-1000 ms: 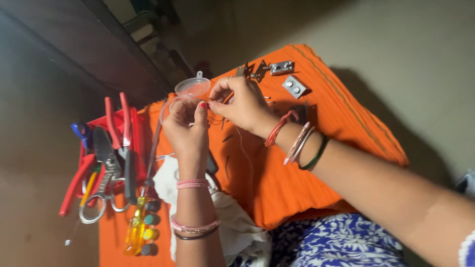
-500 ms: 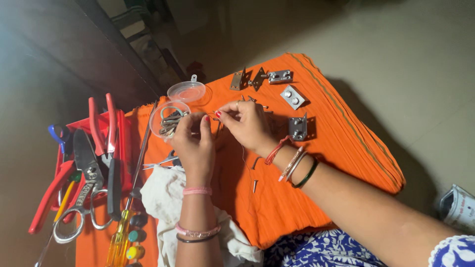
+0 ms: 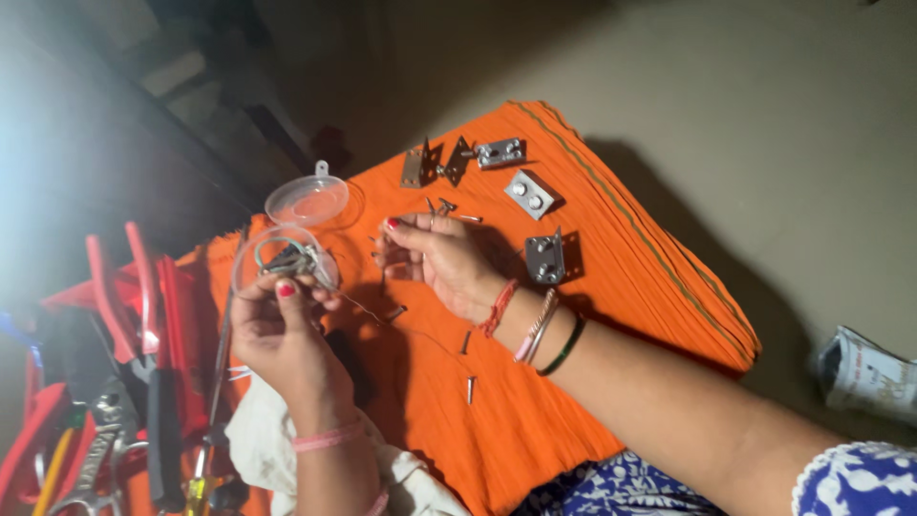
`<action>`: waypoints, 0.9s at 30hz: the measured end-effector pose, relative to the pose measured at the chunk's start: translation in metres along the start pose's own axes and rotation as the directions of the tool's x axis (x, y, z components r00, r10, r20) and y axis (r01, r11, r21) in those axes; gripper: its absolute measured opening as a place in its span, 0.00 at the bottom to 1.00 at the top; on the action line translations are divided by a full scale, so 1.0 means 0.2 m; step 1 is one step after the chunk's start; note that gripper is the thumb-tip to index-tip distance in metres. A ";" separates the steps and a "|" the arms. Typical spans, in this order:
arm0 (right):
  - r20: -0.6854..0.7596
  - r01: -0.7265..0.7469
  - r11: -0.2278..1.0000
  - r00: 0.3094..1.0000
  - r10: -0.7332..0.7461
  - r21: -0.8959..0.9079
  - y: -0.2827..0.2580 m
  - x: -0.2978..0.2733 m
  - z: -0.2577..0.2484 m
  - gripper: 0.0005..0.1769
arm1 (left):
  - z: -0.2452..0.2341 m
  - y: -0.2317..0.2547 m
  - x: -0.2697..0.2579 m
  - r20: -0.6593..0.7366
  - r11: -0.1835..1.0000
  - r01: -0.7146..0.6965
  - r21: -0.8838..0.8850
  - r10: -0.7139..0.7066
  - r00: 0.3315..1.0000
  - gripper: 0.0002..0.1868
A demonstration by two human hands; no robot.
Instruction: The person sits on the floor and assembles small metal hardware components, including nails and hinges, by hand. They pick up individual nails, attach them to wire or other parts, and place the assembled pieces on an orange cloth. The workspace includes various tools like pliers and scissors, but the assembly is done manually.
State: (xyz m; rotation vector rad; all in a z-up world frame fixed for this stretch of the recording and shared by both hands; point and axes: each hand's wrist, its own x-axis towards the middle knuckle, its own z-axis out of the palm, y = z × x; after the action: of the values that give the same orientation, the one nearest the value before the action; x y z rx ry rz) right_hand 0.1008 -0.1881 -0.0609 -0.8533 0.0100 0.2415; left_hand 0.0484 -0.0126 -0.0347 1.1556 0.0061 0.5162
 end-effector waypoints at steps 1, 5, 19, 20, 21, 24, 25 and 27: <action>0.000 -0.005 1.000 1.000 0.005 -0.018 0.00 0.00 0.01 0.08 | 0.01 0.01 0.00 -0.002 1.000 0.002 0.009 -0.002 1.000 0.01; -0.009 0.002 0.993 1.000 -0.003 -0.114 0.02 -0.03 0.04 0.07 | 0.02 0.03 -0.02 -0.002 0.998 0.049 -0.029 -0.049 0.999 0.08; 0.254 -0.089 0.996 0.964 0.084 0.011 -0.11 -0.09 -0.02 0.13 | 0.04 -0.02 -0.08 0.108 0.925 -0.042 0.377 0.001 0.994 0.10; 0.271 -0.113 0.992 0.958 0.094 0.054 -0.12 -0.09 -0.03 0.13 | 0.05 -0.02 -0.09 0.128 0.928 -0.046 0.369 -0.002 0.992 0.09; 0.287 -0.135 0.986 0.952 0.103 0.097 -0.12 -0.08 -0.05 0.13 | 0.06 -0.02 -0.10 0.149 0.932 -0.051 0.360 -0.004 0.989 0.08; 0.239 -0.223 0.952 0.956 0.172 0.210 -0.12 -0.05 -0.09 0.09 | 0.08 -0.03 -0.11 0.184 0.938 -0.031 0.344 -0.035 0.982 0.05; 0.251 -0.193 0.955 0.959 0.135 0.225 -0.12 -0.05 -0.12 0.07 | 0.08 -0.03 -0.11 0.191 0.940 -0.018 0.340 -0.050 0.980 0.05; 0.271 -0.134 0.957 0.960 0.061 0.257 -0.11 -0.02 -0.15 0.06 | 0.08 -0.03 -0.11 0.158 0.940 0.046 0.338 -0.105 0.982 0.04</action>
State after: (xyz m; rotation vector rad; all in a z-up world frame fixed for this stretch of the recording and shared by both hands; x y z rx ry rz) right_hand 0.1038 -0.2252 -0.0643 -0.5406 -0.1582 0.4351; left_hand 0.0347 -0.0373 -0.0389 1.5245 -0.0130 0.3505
